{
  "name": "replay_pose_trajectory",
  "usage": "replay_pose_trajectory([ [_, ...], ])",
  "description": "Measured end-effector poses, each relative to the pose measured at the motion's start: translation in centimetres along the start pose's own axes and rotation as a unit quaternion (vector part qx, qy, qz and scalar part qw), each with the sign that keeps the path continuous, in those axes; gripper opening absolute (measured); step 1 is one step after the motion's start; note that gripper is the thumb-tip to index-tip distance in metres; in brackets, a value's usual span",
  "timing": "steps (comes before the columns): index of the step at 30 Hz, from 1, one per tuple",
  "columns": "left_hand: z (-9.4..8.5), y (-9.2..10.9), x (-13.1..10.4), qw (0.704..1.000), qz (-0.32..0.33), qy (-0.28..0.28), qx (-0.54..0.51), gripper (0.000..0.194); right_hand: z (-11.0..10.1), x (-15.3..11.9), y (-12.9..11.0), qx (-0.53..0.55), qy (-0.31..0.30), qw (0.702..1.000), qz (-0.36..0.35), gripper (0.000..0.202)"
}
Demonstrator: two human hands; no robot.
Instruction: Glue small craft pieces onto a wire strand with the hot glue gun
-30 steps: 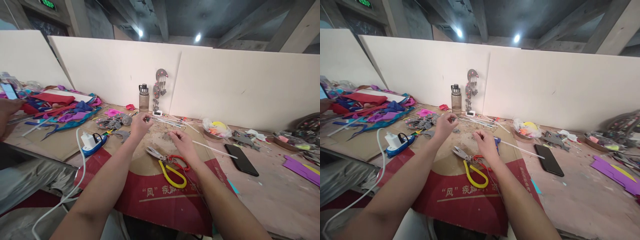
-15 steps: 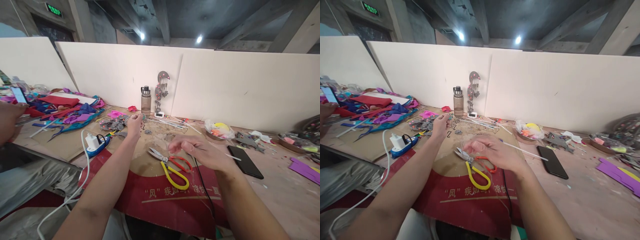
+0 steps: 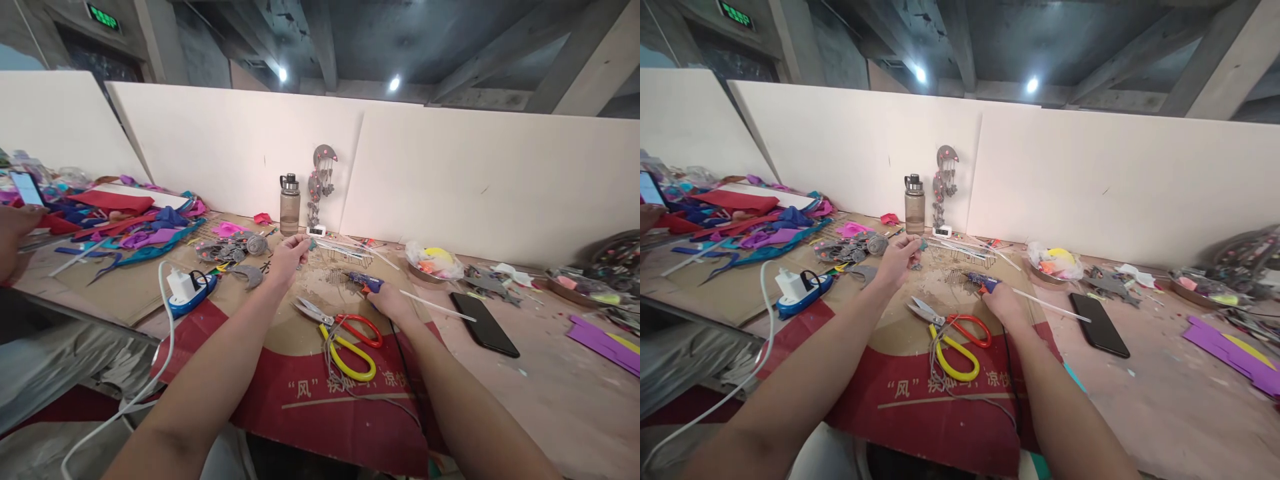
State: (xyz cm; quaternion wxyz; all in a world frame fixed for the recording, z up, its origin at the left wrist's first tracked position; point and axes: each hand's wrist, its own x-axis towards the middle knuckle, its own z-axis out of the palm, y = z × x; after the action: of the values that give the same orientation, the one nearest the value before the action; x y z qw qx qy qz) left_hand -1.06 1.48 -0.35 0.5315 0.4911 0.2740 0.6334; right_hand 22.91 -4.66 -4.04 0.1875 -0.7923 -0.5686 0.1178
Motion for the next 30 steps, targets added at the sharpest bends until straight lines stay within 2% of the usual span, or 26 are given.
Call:
replay_pose_trajectory([
  [2,0.3,0.0,-0.3,1.0,-0.004,-0.012,0.009,0.026,-0.4,-0.1,-0.3,0.087,0.007,0.996,0.021,0.018],
  [4,0.4,0.0,-0.4,1.0,-0.005,-0.022,0.012,0.027,-0.8,-0.3,-0.6,0.199,0.017,0.98,0.014,0.02],
  [6,0.4,-0.2,-0.4,0.999,0.002,-0.029,0.018,0.026,-1.0,-0.8,-1.2,0.314,0.029,0.949,-0.031,0.02],
  [9,0.4,-0.5,-0.3,0.999,0.02,-0.033,0.034,0.026,-1.4,-2.4,-2.7,0.457,0.04,0.881,-0.113,0.023],
  [13,0.5,-0.9,-0.3,0.996,0.057,-0.022,0.063,0.025,-1.9,-5.1,-4.9,0.5,0.021,0.843,-0.194,0.029],
  [15,0.5,-1.0,-0.3,0.994,0.072,-0.017,0.079,0.024,-1.9,-6.0,-5.4,0.488,0.025,0.843,-0.224,0.029],
  [19,0.5,-1.2,-0.3,0.992,0.083,-0.011,0.09,0.021,-1.4,-6.4,-5.3,0.414,0.055,0.868,-0.268,0.024],
  [30,0.7,-0.9,-0.6,0.994,0.085,-0.002,0.069,0.021,-1.4,-6.5,-4.9,0.31,0.099,0.898,-0.296,0.023],
])
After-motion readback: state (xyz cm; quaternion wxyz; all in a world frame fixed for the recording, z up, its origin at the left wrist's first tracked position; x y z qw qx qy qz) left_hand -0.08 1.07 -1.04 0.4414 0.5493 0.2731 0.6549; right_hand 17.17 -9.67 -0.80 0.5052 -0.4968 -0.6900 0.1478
